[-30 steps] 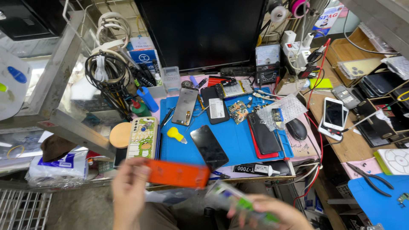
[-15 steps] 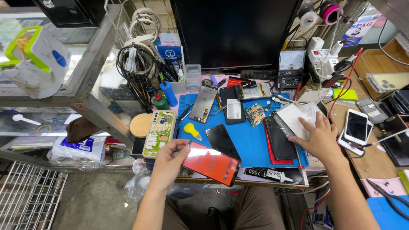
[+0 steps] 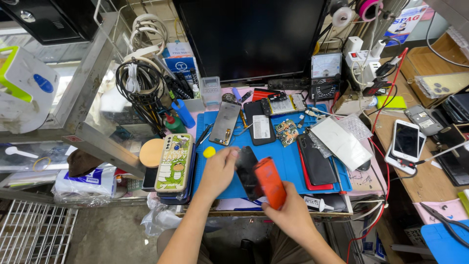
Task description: The person handles a smartphone on a workbench, placing a thin sheet onto the screen and pressing it down with their fingers.
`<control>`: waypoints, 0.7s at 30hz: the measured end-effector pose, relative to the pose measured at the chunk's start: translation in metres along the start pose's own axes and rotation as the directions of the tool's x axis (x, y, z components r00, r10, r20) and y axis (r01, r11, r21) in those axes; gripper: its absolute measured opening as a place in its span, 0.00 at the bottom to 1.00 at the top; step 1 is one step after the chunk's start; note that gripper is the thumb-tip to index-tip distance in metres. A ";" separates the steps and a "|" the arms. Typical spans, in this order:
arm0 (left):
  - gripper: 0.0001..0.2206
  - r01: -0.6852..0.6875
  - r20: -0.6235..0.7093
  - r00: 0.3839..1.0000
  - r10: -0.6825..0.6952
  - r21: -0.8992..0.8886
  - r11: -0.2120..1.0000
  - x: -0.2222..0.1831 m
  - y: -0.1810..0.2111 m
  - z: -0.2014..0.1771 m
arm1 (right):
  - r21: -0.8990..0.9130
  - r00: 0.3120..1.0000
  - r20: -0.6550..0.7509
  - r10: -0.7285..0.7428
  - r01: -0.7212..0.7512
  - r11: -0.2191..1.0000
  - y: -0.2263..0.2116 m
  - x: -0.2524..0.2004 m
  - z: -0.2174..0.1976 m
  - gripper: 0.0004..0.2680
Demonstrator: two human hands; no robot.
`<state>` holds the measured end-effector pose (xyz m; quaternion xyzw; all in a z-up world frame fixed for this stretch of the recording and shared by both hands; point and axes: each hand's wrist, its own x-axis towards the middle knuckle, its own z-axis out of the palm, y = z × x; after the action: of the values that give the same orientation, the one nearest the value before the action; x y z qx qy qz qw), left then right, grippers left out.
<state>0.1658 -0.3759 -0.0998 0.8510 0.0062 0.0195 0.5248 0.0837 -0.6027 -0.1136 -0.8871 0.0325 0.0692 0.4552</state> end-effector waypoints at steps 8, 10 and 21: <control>0.14 -0.345 -0.048 0.921 0.386 0.357 0.868 0.028 -0.029 0.016 | 0.816 0.960 0.223 0.169 -0.279 0.506 0.041 -0.008 0.039 0.24; 0.13 -0.319 -0.054 0.932 0.359 0.350 0.881 0.022 -0.029 0.015 | 0.833 0.957 0.236 0.169 -0.288 0.472 0.042 -0.004 0.040 0.24; 0.28 0.039 -0.142 0.989 -0.028 0.080 0.996 -0.065 -0.015 0.003 | 0.047 0.902 0.369 0.224 -0.259 0.965 -0.004 0.029 -0.036 0.29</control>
<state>0.1015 -0.3737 -0.1167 0.8682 0.0583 0.0705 0.4877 0.1165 -0.6291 -0.0941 -0.8257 0.0615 0.2851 0.4828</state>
